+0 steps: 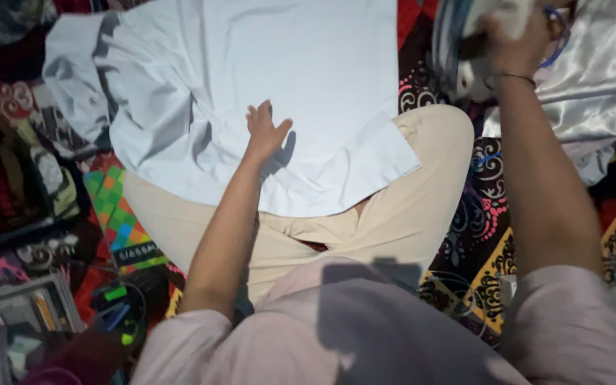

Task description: The person irons a white shirt laid out on the floor, then folds it neatly. They also handle a black shirt, placing it on top of the folded white shirt.

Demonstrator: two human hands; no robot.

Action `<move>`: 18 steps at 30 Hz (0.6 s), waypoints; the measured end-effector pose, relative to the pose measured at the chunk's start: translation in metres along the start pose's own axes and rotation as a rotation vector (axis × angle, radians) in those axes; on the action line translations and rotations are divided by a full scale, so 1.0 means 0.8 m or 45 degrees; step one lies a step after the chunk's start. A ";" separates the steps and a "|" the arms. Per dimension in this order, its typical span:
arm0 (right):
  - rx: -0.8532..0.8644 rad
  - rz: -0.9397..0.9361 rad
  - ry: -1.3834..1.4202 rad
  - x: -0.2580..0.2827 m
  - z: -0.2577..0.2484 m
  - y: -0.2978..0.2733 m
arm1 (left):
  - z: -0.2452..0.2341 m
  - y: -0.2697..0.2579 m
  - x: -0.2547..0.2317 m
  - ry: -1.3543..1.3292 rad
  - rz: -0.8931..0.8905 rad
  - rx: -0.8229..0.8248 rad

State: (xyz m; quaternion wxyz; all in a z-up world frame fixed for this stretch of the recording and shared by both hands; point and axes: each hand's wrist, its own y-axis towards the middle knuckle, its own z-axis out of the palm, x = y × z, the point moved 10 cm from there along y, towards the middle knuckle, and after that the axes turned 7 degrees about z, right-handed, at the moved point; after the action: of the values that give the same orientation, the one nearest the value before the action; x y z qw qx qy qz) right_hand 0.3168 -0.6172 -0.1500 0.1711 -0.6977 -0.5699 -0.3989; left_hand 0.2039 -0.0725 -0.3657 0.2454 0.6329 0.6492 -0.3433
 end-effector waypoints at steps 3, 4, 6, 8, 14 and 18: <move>0.089 0.039 0.732 -0.026 0.032 -0.015 | -0.007 -0.010 0.012 -0.025 -0.110 0.009; 0.130 0.019 0.753 -0.030 0.050 -0.024 | -0.009 -0.010 0.006 0.025 -0.073 0.026; 0.121 0.125 0.784 -0.053 0.076 -0.027 | -0.012 -0.005 -0.010 0.118 0.006 0.060; 0.029 0.400 0.798 -0.100 0.091 -0.035 | -0.021 -0.012 -0.018 0.084 -0.049 0.033; 0.034 0.704 0.730 -0.147 0.095 -0.045 | -0.045 -0.069 -0.152 -0.235 0.002 0.460; -0.257 0.314 0.827 -0.086 0.047 -0.079 | -0.044 -0.189 -0.255 0.388 0.354 1.100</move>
State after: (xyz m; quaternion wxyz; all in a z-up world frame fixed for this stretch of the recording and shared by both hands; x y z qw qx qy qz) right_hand 0.2692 -0.6178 -0.2388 0.3206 -0.6115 -0.3550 -0.6303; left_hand 0.0741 -0.1737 -0.1690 -0.0944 0.8009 0.3849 -0.4489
